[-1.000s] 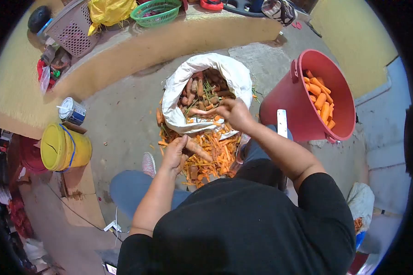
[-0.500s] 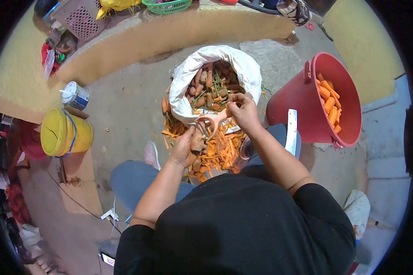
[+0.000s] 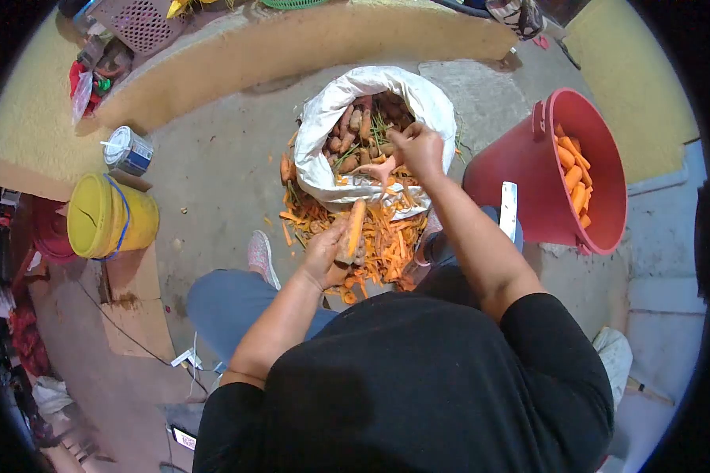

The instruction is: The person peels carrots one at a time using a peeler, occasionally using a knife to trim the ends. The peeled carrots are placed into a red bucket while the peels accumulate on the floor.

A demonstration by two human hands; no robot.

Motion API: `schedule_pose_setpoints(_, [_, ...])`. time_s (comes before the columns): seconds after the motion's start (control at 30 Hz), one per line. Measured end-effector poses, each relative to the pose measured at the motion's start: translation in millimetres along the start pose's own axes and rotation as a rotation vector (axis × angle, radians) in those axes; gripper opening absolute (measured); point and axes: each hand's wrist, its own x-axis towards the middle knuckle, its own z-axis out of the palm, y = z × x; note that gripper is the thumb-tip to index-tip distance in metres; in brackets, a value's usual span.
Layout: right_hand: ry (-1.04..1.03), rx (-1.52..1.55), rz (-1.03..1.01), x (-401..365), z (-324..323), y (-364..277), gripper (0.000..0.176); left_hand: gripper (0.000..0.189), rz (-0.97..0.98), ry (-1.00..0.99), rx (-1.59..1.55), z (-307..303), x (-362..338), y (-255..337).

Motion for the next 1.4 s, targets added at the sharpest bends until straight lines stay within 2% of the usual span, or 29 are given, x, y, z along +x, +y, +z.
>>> schedule_pose_setpoints(0.07, [0.007, 0.009, 0.036, 17, -6, 15, 0.031, 0.028, 0.032, 0.047, 0.032, 15, -3, 3])
schedule_pose_setpoints(0.17, [-0.056, 0.190, 0.051, -4, -6, 3, 0.035, 0.029, 0.075, 0.050, 0.041, 11, 0, 5])
schedule_pose_setpoints(0.2, [-0.162, 0.308, 0.097, -22, -14, -16, 0.036, 0.029, 0.072, 0.078, 0.015, 7, 0, 3])
schedule_pose_setpoints(0.27, [-0.132, 0.316, -0.130, -51, 1, -12, 0.034, 0.030, 0.067, 0.129, -0.027, -3, 2, 2])
schedule_pose_setpoints(0.3, [-0.214, 0.309, -0.073, -67, 1, -20, 0.033, 0.029, 0.092, 0.250, -0.063, 8, 0, 2])
schedule_pose_setpoints(0.33, [-0.295, 0.300, -0.015, -75, -3, -31, 0.032, 0.029, 0.075, 0.157, -0.071, 2, 2, 0])
schedule_pose_setpoints(0.37, [-0.267, 0.225, -0.112, -76, -7, -39, 0.032, 0.030, 0.059, 0.064, -0.079, -10, 8, -4])
schedule_pose_setpoints(0.4, [-0.205, 0.186, -0.123, -68, -1, -30, 0.031, 0.031, 0.044, -0.029, -0.088, -18, 11, -7])
schedule_pose_setpoints(0.47, [-0.082, 0.107, -0.143, -34, 17, 6, 0.030, 0.032, -0.001, -0.004, -0.073, -15, 8, -9])
schedule_pose_setpoints(0.53, [0.055, 0.178, -0.012, 2, 13, 33, 0.029, 0.032, -0.017, -0.027, -0.094, 4, 0, -3])
schedule_pose_setpoints(0.6, [0.029, 0.245, 0.131, 13, -5, 32, 0.029, 0.030, -0.028, 0.009, -0.067, 9, -2, 2])
schedule_pose_setpoints(0.63, [0.019, 0.308, 0.109, 10, -7, 28, 0.030, 0.029, -0.036, 0.029, -0.059, 10, -2, 2])
schedule_pose_setpoints(0.73, [-0.124, 0.207, -0.002, -38, -14, -12, 0.032, 0.028, -0.063, 0.099, -0.115, -2, 3, -4])
schedule_pose_setpoints(0.8, [-0.141, 0.226, -0.117, -55, -4, -10, 0.030, 0.029, -0.035, 0.180, -0.098, -7, 6, -5])
schedule_pose_setpoints(0.83, [-0.152, 0.184, -0.197, -55, -4, -9, 0.032, 0.030, -0.036, 0.132, -0.085, -8, 7, -5])
schedule_pose_setpoints(0.93, [-0.346, -0.240, -0.318, -41, -7, -10, 0.036, 0.027, -0.015, 0.126, -0.113, 2, 2, -5])
schedule_pose_setpoints(1.03, [-0.317, -0.117, -0.244, -55, -20, -40, 0.041, 0.025, 0.004, 0.113, -0.154, 5, 1, -5])
schedule_pose_setpoints(1.07, [-0.365, -0.029, -0.210, -64, -26, -53, 0.041, 0.025, 0.028, 0.121, -0.120, 4, 1, -6])
schedule_pose_setpoints(1.13, [-0.369, -0.107, -0.403, -74, -13, -47, 0.039, 0.026, 0.076, 0.133, -0.050, 3, 2, -5])
schedule_pose_setpoints(1.17, [-0.352, -0.136, -0.376, -73, -11, -47, 0.038, 0.028, 0.094, 0.102, -0.033, 4, 1, -6])
schedule_pose_setpoints(1.27, [-0.276, -0.175, -0.095, -29, 5, -4, 0.036, 0.031, -0.056, 0.010, -0.118, -6, 4, -4])
schedule_pose_setpoints(1.3, [-0.194, -0.193, -0.072, -9, 5, 16, 0.036, 0.032, -0.084, -0.115, -0.189, -1, 2, -3])
schedule_pose_setpoints(1.33, [-0.111, -0.212, -0.049, 5, 1, 32, 0.037, 0.031, -0.078, -0.064, -0.164, 3, 0, -4])
schedule_pose_setpoints(1.4, [-0.127, -0.247, 0.103, 14, -19, 32, 0.038, 0.031, -0.065, 0.036, -0.112, 8, -3, -3])
